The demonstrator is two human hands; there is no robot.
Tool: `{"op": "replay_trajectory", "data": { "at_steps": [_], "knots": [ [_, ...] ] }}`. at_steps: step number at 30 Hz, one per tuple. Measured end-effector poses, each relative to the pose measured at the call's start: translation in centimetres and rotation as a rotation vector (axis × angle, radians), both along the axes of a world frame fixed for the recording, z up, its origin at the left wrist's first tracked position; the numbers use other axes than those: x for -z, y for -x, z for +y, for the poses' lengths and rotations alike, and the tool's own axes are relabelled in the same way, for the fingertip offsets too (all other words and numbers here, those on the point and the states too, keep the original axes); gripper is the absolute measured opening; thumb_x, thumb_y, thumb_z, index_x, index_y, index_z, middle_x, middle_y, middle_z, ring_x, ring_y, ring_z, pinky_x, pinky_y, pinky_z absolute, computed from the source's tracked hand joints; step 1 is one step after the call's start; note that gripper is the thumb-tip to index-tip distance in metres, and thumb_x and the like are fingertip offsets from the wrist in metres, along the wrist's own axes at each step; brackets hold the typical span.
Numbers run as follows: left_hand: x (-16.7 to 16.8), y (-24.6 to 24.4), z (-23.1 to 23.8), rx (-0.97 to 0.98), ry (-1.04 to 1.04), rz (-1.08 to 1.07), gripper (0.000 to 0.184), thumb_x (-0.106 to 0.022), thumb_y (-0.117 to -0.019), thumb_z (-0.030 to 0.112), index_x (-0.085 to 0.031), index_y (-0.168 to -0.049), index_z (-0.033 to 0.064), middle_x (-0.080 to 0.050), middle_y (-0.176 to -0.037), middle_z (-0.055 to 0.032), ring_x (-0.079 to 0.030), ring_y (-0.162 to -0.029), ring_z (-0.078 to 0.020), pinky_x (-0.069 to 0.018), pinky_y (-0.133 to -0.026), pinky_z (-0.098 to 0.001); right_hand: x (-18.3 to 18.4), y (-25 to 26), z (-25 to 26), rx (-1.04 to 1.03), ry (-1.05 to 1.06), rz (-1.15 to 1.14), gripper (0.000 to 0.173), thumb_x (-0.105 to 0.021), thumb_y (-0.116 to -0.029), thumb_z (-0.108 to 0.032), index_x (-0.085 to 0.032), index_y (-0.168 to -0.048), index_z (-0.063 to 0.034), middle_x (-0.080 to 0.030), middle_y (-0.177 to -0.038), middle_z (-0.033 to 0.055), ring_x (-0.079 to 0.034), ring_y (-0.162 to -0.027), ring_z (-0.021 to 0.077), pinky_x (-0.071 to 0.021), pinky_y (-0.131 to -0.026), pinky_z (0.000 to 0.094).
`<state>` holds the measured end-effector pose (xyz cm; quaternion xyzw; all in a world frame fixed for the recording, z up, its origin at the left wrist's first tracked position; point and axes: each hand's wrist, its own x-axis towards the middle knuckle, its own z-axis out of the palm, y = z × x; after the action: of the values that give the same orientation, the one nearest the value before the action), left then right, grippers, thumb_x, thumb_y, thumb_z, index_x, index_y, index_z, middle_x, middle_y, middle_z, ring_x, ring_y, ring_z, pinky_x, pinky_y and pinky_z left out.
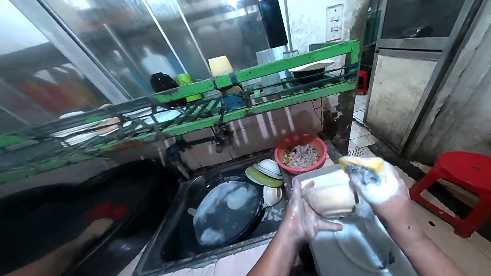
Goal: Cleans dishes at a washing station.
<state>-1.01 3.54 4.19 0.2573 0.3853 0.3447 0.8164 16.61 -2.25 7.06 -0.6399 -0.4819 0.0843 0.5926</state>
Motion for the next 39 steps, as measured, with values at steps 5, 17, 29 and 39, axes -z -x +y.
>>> {"op": "replay_trajectory", "data": {
  "at_steps": [5,17,29,39],
  "knots": [
    [0.6,-0.6,0.5,-0.137,-0.268,0.254,0.056,-0.047,-0.0895,-0.01,-0.05,-0.144,0.0009,-0.056,-0.141,-0.0165,-0.064,-0.111,-0.0245,-0.0566,-0.087,-0.0414,3.3,-1.4,1.4,-0.234,0.419,0.503,0.036,-0.056,-0.1031,-0.024,-0.06,-0.129,0.0,-0.069,-0.103,0.0156,-0.069,-0.085,0.0221,-0.0599,-0.075,0.0411],
    [-2.2,-0.9,4.5,0.49,-0.6,0.713,0.057,-0.051,-0.0889,-0.014,-0.064,-0.137,0.0148,-0.065,-0.126,-0.0111,-0.064,-0.091,-0.0162,-0.0537,-0.077,-0.035,5.9,-0.7,-0.3,-0.437,0.33,-0.937,0.033,-0.07,-0.0904,-0.03,-0.074,-0.119,-0.0141,-0.07,-0.123,0.0167,-0.062,-0.119,0.0436,-0.0481,-0.097,0.0657],
    [0.7,-0.6,3.2,-0.073,-0.691,0.521,0.045,-0.053,-0.0918,-0.009,-0.07,-0.129,0.012,-0.068,-0.124,-0.0086,-0.067,-0.09,-0.0147,-0.0562,-0.075,-0.0328,5.5,6.7,-0.8,-0.403,0.513,-0.351,0.043,-0.059,-0.1009,-0.035,-0.066,-0.133,-0.0072,-0.068,-0.13,0.0143,-0.062,-0.126,0.0292,-0.0467,-0.11,0.0451],
    [10.7,15.9,7.1,-0.946,0.036,0.559,0.025,-0.051,-0.0995,0.002,-0.055,-0.123,-0.0054,-0.056,-0.115,-0.0236,-0.058,-0.097,-0.0321,-0.0529,-0.079,-0.0484,7.1,-1.7,-2.9,-0.132,0.537,-0.113,0.042,-0.065,-0.0964,-0.038,-0.07,-0.128,-0.0098,-0.069,-0.128,0.0149,-0.063,-0.124,0.0267,-0.0485,-0.109,0.0465]
  ]
}}
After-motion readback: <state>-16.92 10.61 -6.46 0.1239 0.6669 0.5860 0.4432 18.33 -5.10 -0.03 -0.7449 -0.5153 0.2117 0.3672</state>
